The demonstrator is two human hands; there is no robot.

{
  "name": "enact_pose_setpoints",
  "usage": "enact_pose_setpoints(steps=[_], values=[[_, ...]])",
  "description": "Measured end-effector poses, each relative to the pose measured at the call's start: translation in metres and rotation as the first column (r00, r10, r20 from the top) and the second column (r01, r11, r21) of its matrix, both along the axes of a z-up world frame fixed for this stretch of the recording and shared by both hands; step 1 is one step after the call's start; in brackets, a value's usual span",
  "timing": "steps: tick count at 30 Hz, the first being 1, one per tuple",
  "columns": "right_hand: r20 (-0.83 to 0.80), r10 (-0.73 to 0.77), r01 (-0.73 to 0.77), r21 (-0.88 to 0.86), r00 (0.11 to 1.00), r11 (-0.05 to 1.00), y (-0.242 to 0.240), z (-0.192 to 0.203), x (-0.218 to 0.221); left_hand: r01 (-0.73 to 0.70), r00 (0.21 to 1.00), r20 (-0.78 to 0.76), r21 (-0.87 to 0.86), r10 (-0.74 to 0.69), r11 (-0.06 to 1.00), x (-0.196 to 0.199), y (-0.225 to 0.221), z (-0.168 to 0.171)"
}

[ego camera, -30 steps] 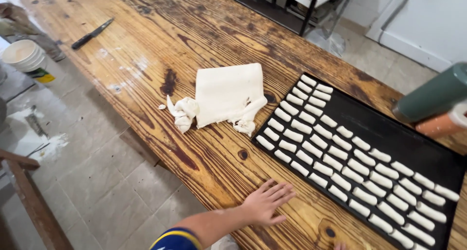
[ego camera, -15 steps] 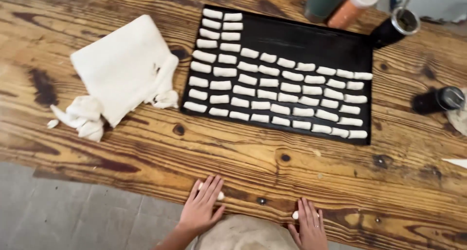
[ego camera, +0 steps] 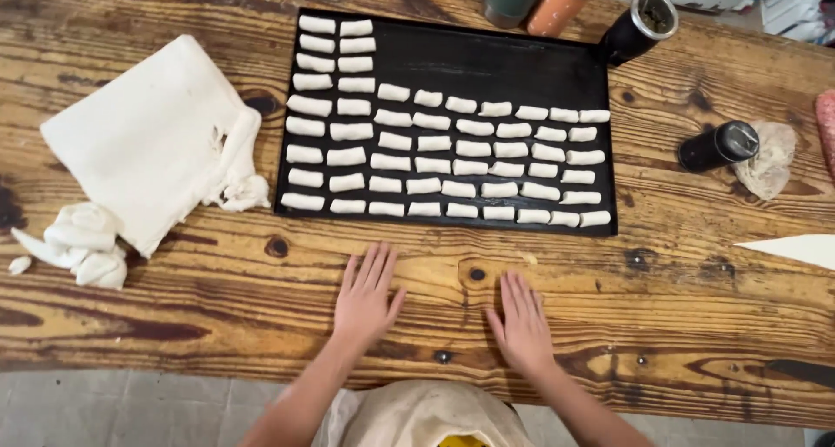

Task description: Cutting a long strip of dough into small uniform pieces and arranging them on a baking tray

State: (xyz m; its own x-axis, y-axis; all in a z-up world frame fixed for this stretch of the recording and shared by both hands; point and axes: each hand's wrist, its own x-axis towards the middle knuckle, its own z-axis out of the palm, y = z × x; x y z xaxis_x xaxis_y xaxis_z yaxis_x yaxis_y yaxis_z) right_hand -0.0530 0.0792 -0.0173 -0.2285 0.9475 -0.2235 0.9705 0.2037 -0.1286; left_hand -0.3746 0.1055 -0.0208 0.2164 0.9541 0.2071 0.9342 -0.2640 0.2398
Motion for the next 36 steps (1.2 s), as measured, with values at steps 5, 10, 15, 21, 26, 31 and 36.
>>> enact_pose_setpoints(steps=[5,10,15,21,26,31,36], values=[[-0.247,0.22,-0.198,0.11,0.944,0.974,-0.088,-0.022,0.07,0.069,0.995,0.059,0.103,-0.076,0.992,-0.049,-0.11,-0.014],[-0.422,0.252,-0.137,0.285,0.871,0.949,-0.082,-0.055,0.093,-0.032,0.974,0.219,-0.15,0.065,0.988,-0.071,-0.134,-0.081],[-0.694,-0.7,0.331,-0.709,-0.169,0.623,0.016,0.011,-0.007,0.128,-0.273,0.655,-0.701,0.705,0.701,-0.019,-0.026,-0.059],[-0.775,-0.555,-0.167,-0.53,-0.302,0.831,0.071,0.082,-0.072,0.431,-0.336,0.717,-0.459,0.61,0.777,0.011,0.039,0.079],[-0.616,-0.629,-0.332,-0.536,-0.474,0.776,0.077,0.104,-0.088,0.536,-0.395,0.683,-0.372,0.614,0.758,0.019,0.053,0.117],[-0.438,-0.718,-0.455,-0.566,-0.541,0.688,0.087,0.108,-0.084,0.605,-0.461,0.614,-0.311,0.641,0.733,0.02,0.063,0.129],[-0.412,-0.774,-0.286,-0.761,-0.481,0.583,0.11,0.099,-0.074,0.523,-0.452,0.561,-0.464,0.694,0.715,0.017,0.084,0.12]])
